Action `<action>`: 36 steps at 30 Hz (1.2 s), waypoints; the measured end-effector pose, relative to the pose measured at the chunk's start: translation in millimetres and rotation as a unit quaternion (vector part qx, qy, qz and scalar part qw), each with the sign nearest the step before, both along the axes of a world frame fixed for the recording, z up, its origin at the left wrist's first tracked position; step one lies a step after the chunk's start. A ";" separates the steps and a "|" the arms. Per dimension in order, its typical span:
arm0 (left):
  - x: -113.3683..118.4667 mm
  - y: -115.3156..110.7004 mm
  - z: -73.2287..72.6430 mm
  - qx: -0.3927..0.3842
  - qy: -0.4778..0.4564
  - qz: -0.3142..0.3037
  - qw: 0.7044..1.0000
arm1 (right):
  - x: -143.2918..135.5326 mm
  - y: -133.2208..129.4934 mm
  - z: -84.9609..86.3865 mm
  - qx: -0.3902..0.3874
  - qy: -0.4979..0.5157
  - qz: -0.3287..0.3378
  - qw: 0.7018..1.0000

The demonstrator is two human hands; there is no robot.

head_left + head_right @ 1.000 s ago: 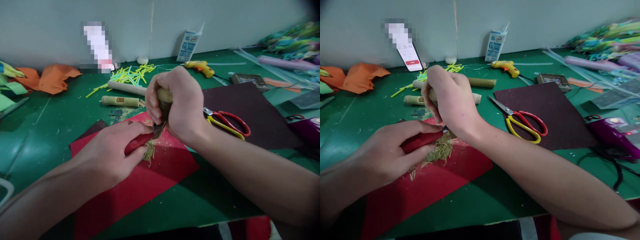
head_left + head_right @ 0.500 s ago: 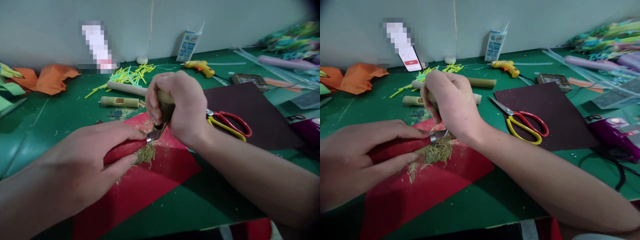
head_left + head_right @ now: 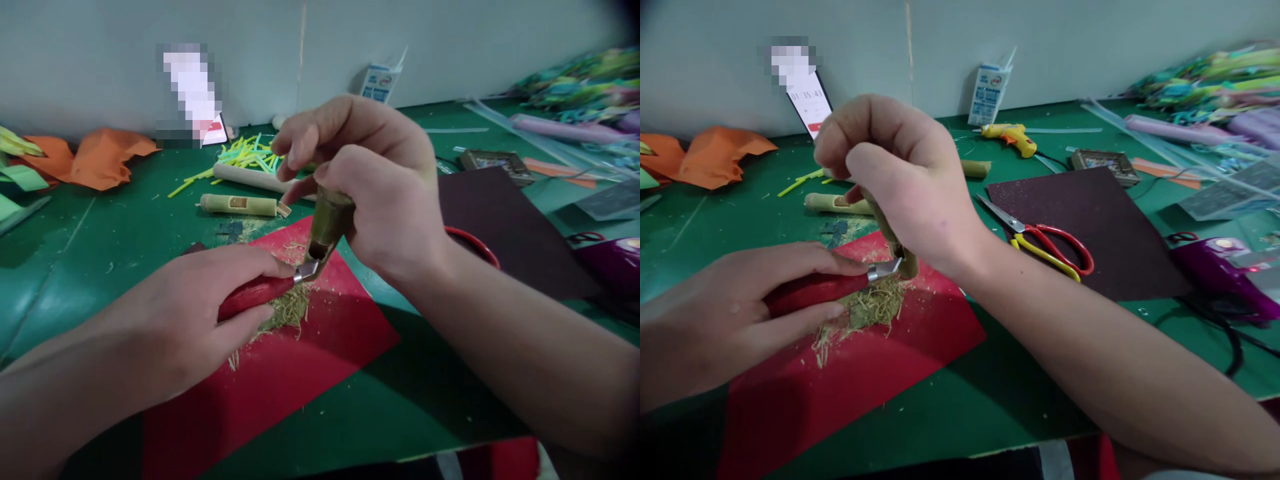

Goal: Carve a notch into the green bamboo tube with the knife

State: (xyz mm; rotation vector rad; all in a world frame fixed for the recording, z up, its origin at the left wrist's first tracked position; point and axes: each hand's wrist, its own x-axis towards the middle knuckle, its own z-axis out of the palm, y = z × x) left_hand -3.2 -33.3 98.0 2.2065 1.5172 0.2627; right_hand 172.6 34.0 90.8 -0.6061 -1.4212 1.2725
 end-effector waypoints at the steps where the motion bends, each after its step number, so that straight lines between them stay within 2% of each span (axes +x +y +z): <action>1: 0.2 0.1 0.6 -0.003 -0.003 0.000 1.000 | 0.8 1.3 -0.1 -0.006 0.020 0.023 1.000; 3: 0.9 0.1 1.4 -0.009 0.003 -0.002 1.000 | 1.6 3.5 -0.6 -0.017 0.012 0.132 0.991; 4: 1.4 0.0 1.5 -0.013 0.010 -0.002 1.000 | 1.4 4.2 -0.9 -0.019 -0.005 0.141 0.990; 8: 4.9 -4.0 -1.7 -0.017 0.016 -0.009 1.000 | -2.3 2.6 -1.6 -0.039 0.005 0.076 0.996; 13: 10.5 -12.3 -8.0 0.037 0.002 -0.025 0.999 | -8.5 -2.8 -4.5 -0.022 0.044 0.031 0.998; 21: 14.7 -9.2 -12.0 0.003 -0.054 0.007 0.999 | -12.2 -4.1 -1.5 -0.037 0.027 -0.049 0.998; 29: 17.7 -11.2 -24.6 0.051 -0.069 0.014 0.996 | -5.0 -0.8 -8.1 0.001 0.040 -0.028 0.999; 36: 24.2 -16.6 -36.1 0.051 -0.111 0.042 0.992 | -3.2 3.4 -9.4 -0.020 0.064 -0.075 0.995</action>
